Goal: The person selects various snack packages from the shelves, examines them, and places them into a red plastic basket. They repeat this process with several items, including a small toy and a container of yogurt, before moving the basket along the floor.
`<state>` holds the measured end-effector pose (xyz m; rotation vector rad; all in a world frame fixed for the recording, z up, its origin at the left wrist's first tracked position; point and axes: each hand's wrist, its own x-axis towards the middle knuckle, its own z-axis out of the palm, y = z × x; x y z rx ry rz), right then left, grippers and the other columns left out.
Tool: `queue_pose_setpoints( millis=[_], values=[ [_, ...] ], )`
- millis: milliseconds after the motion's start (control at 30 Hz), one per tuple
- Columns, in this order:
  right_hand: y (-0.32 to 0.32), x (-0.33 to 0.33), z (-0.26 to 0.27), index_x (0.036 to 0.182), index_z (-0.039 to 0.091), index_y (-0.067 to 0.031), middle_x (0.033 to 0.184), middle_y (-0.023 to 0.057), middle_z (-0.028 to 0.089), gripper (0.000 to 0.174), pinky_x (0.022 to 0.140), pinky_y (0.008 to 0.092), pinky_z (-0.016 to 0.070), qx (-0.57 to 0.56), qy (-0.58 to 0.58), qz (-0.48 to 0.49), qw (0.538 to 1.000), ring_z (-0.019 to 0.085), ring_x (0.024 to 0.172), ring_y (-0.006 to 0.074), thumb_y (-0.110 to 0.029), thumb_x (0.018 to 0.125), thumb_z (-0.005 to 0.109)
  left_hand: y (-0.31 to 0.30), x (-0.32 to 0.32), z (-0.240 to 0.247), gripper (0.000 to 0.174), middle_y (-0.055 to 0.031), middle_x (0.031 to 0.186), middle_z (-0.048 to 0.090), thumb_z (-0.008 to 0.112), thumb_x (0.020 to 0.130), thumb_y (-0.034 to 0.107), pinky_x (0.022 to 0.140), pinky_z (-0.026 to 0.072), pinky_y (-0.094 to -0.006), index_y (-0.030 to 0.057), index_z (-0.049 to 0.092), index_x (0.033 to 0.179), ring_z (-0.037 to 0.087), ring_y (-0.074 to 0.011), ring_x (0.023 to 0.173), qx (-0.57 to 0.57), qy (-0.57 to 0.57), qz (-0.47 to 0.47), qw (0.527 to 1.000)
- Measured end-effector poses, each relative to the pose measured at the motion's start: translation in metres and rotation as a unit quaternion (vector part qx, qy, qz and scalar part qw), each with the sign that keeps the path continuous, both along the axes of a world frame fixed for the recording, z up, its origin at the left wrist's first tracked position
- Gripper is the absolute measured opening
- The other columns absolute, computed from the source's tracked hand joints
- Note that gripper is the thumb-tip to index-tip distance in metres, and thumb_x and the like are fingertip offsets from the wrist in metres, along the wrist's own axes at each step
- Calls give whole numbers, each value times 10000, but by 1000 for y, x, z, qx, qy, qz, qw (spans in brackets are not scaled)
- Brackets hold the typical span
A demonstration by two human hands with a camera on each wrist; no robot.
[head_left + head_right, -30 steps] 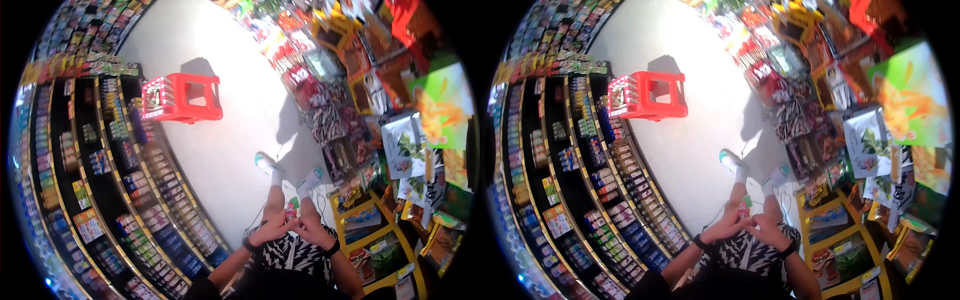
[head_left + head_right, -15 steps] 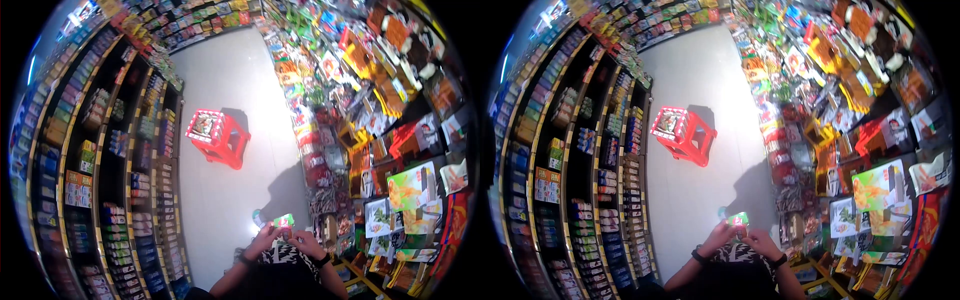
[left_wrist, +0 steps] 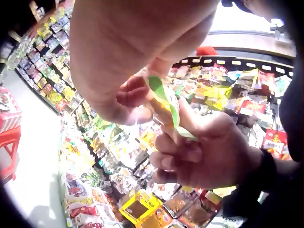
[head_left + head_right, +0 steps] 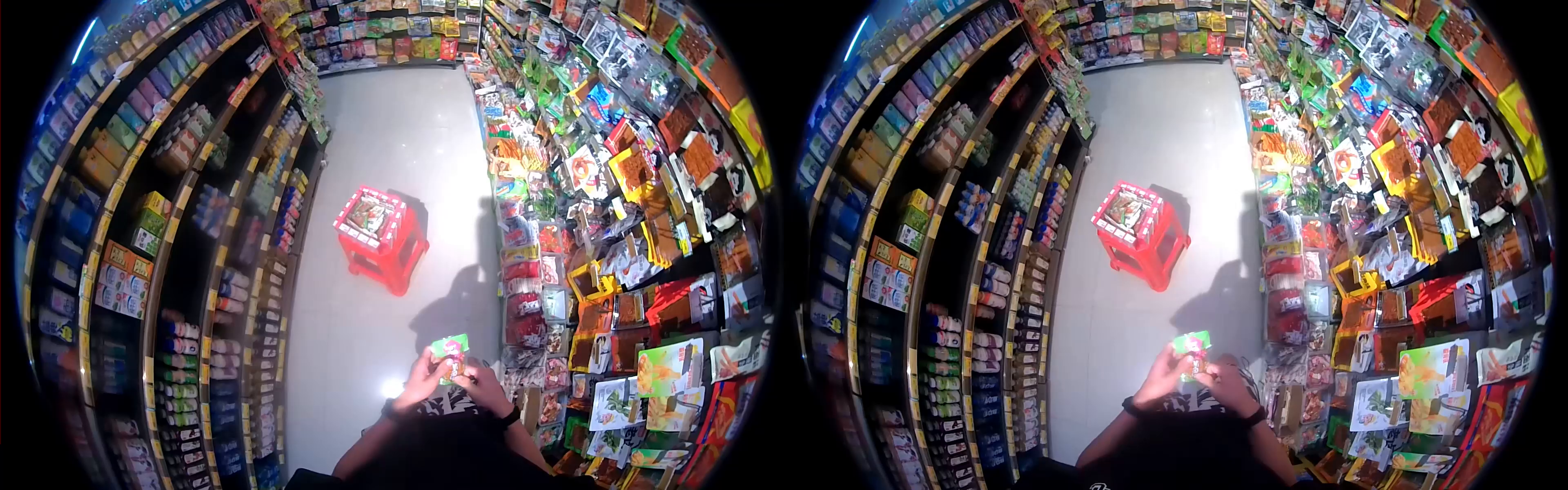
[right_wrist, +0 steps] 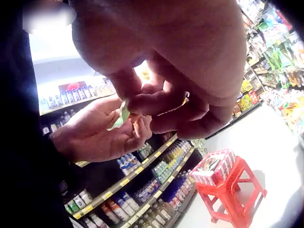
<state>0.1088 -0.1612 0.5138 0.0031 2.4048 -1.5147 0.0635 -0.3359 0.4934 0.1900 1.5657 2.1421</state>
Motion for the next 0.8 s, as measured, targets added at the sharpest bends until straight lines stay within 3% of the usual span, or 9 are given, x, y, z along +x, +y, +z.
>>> queue_pose_setpoints(
  millis=[100,233,300,333,433,567,633,700,800],
  values=[
    [0,-17,-11,937,649,-23,734,134,614,245,641,331,453,11,15,14,1000,581,671,199,-256,870,612,-8,-21,1,328,-92,1126,577,527,945,64,888,464,-295,3,388,1235,564,-145,1057,-8,-50,-11,999],
    [0,-62,-29,899,639,-7,727,134,610,215,646,340,460,-9,47,31,998,599,685,206,-219,871,615,-13,-62,-5,309,-84,1013,629,562,936,126,822,494,-288,2,440,1192,607,-138,970,-73,-77,-13,994],
    [0,-97,-27,871,639,-7,711,142,603,197,621,340,463,-33,-48,61,996,603,656,218,-203,867,622,-16,-87,-5,289,-84,966,644,587,921,134,750,509,-280,0,470,1150,623,-129,893,-170,-24,-10,985],
    [0,-114,-32,834,631,-4,677,148,587,198,572,345,453,-13,60,71,996,589,599,240,-200,865,628,-13,-98,-15,264,-74,936,647,598,913,132,696,507,-269,4,488,1116,628,-127,823,-149,3,38,988],
    [7,-175,-24,807,622,2,658,143,575,218,542,358,438,-12,127,120,984,564,560,260,-208,863,633,-9,-138,-14,238,-65,934,642,597,912,123,699,501,-268,11,497,1096,622,-132,810,-164,6,95,982],
    [9,-235,-40,827,631,1,667,137,580,214,544,362,435,-35,122,162,979,557,560,267,-209,864,639,-8,-182,0,356,-71,1046,616,581,931,189,797,486,-278,11,467,1218,575,-128,979,-133,-23,141,981],
    [9,-256,-53,915,664,-32,719,140,623,183,586,346,459,-48,69,165,983,599,617,234,-207,878,628,-4,-194,8,360,-72,1065,609,576,933,178,795,486,-271,13,459,1231,573,-126,983,-107,-56,163,979],
    [4,-271,-46,873,657,-32,707,133,615,206,584,352,452,-107,95,162,976,591,616,235,-236,874,633,-8,-210,15,365,-73,1084,601,572,935,166,793,486,-265,16,450,1244,571,-124,988,-80,-89,186,975],
    [6,-311,-39,861,662,-27,707,164,602,225,610,397,436,-31,15,242,970,571,668,317,-247,859,617,-18,-221,10,346,-114,1138,595,517,959,130,919,435,-309,-7,437,1267,557,-158,1065,-66,-160,162,971]
  ],
)
